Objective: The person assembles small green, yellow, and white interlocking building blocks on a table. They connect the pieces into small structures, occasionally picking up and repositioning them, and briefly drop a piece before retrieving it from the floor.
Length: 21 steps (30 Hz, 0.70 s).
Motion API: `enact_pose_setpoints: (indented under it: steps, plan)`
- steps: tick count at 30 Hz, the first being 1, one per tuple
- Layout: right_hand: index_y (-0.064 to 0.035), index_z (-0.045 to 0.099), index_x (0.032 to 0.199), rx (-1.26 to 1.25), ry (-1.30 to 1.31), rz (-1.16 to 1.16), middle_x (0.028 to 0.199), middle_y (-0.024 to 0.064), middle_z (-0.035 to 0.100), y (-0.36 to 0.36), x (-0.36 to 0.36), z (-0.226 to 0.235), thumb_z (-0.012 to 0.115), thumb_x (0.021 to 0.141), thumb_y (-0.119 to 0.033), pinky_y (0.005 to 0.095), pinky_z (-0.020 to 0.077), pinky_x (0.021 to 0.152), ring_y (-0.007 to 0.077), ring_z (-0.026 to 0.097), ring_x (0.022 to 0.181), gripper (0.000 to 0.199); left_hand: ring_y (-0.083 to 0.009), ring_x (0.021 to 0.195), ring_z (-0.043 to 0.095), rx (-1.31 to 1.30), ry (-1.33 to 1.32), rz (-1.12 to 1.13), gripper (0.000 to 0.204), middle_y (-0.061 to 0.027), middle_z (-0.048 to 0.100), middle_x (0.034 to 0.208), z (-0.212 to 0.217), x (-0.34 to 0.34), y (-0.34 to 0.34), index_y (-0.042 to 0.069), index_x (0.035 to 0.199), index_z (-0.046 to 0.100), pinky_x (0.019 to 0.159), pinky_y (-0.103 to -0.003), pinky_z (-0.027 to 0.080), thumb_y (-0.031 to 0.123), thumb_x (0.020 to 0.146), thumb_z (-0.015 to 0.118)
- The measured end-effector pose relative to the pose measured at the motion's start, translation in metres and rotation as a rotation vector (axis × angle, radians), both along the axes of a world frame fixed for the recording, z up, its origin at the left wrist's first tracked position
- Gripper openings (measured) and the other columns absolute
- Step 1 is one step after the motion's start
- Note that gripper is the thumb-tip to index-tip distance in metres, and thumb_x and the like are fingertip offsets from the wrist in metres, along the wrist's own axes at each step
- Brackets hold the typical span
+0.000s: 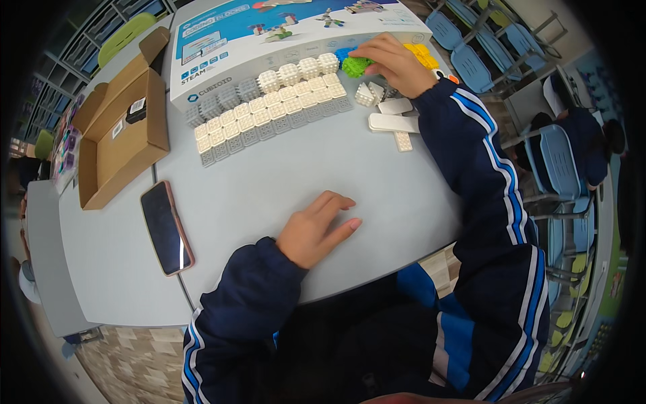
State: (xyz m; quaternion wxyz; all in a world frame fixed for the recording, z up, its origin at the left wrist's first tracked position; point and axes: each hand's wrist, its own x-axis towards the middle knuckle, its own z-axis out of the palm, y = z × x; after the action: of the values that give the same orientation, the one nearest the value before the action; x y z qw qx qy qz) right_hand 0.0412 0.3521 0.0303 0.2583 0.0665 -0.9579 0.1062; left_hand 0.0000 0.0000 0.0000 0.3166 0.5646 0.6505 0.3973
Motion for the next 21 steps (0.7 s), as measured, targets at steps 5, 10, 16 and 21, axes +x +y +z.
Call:
enact_pose_setpoints:
  steps: [5, 10, 16, 21]
  plan:
    - [-0.0044, 0.067, 0.117, -0.006, 0.056, 0.188, 0.112, 0.0103, 0.065, -0.064, 0.024, 0.029, 0.074, 0.07, 0.007, 0.0392, 0.0507, 0.089, 0.0294, 0.056, 0.106, 0.049, -0.0225, 0.074, 0.064, 0.36, 0.054, 0.224, 0.037, -0.013, 0.063, 0.11, -0.005, 0.004, -0.014, 0.003, 0.117, 0.062, 0.064, -0.031, 0.054, 0.007, 0.083, 0.077]
    - [-0.0026, 0.068, 0.112, 0.012, -0.068, 0.416, 0.108, 0.0098, 0.064, -0.142, 0.068, 0.014, 0.071, 0.073, -0.003, 0.0393, 0.0502, 0.087, 0.027, 0.06, 0.101, 0.039, -0.018, 0.078, 0.059, 0.568, 0.12, 0.306, 0.05, -0.0178, 0.055, 0.12, -0.013, -0.002, -0.009, 0.0, 0.124, 0.056, 0.072, -0.029, 0.052, 0.002, 0.078, 0.076]
    - [-0.0047, 0.068, 0.11, -0.071, -0.103, 0.542, 0.107, 0.0103, 0.063, -0.17, 0.083, -0.019, 0.07, 0.076, -0.008, 0.0381, 0.0496, 0.087, 0.0271, 0.059, 0.1, 0.035, -0.0199, 0.081, 0.061, 0.553, 0.098, 0.27, 0.053, -0.0171, 0.056, 0.12, -0.013, -0.006, -0.01, 0.001, 0.124, 0.056, 0.071, -0.031, 0.053, 0.005, 0.077, 0.079]
    - [-0.0083, 0.068, 0.11, -0.109, -0.107, 0.507, 0.114, 0.0091, 0.062, -0.165, 0.079, -0.017, 0.071, 0.077, -0.009, 0.0368, 0.0493, 0.087, 0.0267, 0.06, 0.101, 0.033, -0.0195, 0.077, 0.06, 0.523, 0.018, 0.268, 0.046, -0.0169, 0.058, 0.119, -0.015, -0.007, -0.008, 0.001, 0.123, 0.057, 0.071, -0.031, 0.052, 0.003, 0.08, 0.074]
